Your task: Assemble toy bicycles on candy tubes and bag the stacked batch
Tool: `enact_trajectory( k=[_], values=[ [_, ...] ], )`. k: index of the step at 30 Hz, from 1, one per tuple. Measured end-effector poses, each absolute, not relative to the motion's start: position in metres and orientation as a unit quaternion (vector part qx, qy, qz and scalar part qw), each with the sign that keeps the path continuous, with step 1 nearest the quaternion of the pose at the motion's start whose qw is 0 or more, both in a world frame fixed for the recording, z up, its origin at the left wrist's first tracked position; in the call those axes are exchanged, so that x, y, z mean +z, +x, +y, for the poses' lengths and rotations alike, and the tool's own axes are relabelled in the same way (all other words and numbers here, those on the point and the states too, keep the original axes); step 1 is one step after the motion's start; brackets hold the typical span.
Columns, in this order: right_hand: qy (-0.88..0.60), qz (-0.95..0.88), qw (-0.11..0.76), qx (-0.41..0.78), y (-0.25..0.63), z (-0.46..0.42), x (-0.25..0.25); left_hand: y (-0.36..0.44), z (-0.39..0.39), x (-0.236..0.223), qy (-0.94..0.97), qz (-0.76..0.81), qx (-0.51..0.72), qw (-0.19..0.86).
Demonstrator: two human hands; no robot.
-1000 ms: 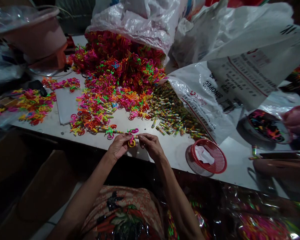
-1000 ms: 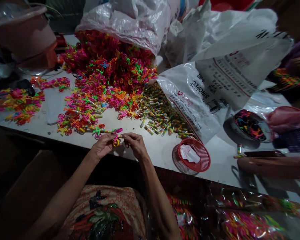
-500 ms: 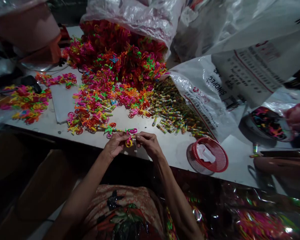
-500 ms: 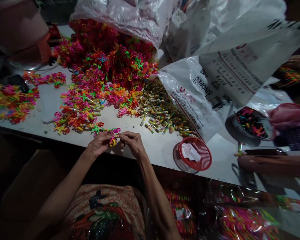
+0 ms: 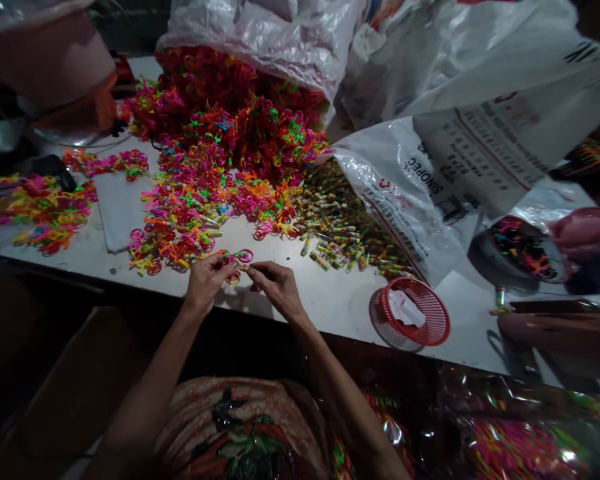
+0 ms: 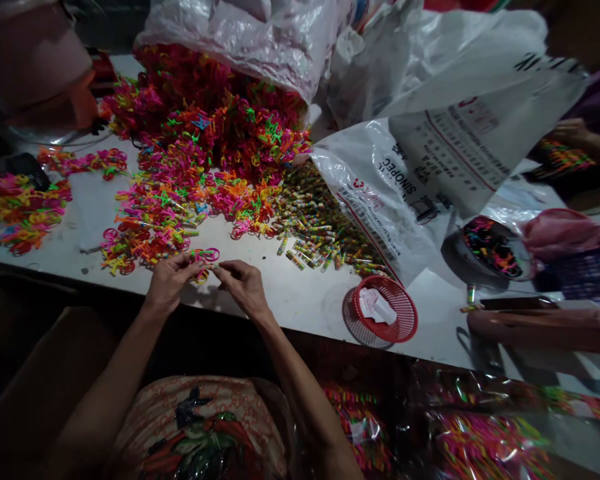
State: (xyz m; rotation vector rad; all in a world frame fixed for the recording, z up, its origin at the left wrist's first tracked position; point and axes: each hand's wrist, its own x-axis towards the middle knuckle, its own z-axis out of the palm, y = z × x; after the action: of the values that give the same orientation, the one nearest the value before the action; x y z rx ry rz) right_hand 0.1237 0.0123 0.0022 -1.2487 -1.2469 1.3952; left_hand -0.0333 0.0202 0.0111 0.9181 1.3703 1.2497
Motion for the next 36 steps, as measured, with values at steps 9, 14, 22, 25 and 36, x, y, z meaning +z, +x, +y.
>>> enact_trajectory(
  k=[9,14,22,25,36],
  values=[
    [-0.765,-0.620,0.119,0.131,0.206,0.070,0.005,-0.041,0.082,0.041,0.596,0.699,0.393,0.034],
    [-0.757,-0.641,0.029,0.126,0.192,0.075,0.004,0.043,0.121,0.007,0.639,0.655,0.268,0.302],
    [-0.735,-0.639,0.144,0.175,0.203,0.050,-0.017,0.053,0.120,-0.013,0.551,0.667,0.331,0.376],
    [-0.728,-0.521,0.299,0.329,0.200,0.041,-0.021,0.041,0.098,-0.012,0.494,0.642,0.374,0.451],
    [-0.516,-0.257,0.537,0.615,0.166,0.014,0.000,0.013,0.027,-0.002,0.219,0.446,0.446,0.744]
  ],
)
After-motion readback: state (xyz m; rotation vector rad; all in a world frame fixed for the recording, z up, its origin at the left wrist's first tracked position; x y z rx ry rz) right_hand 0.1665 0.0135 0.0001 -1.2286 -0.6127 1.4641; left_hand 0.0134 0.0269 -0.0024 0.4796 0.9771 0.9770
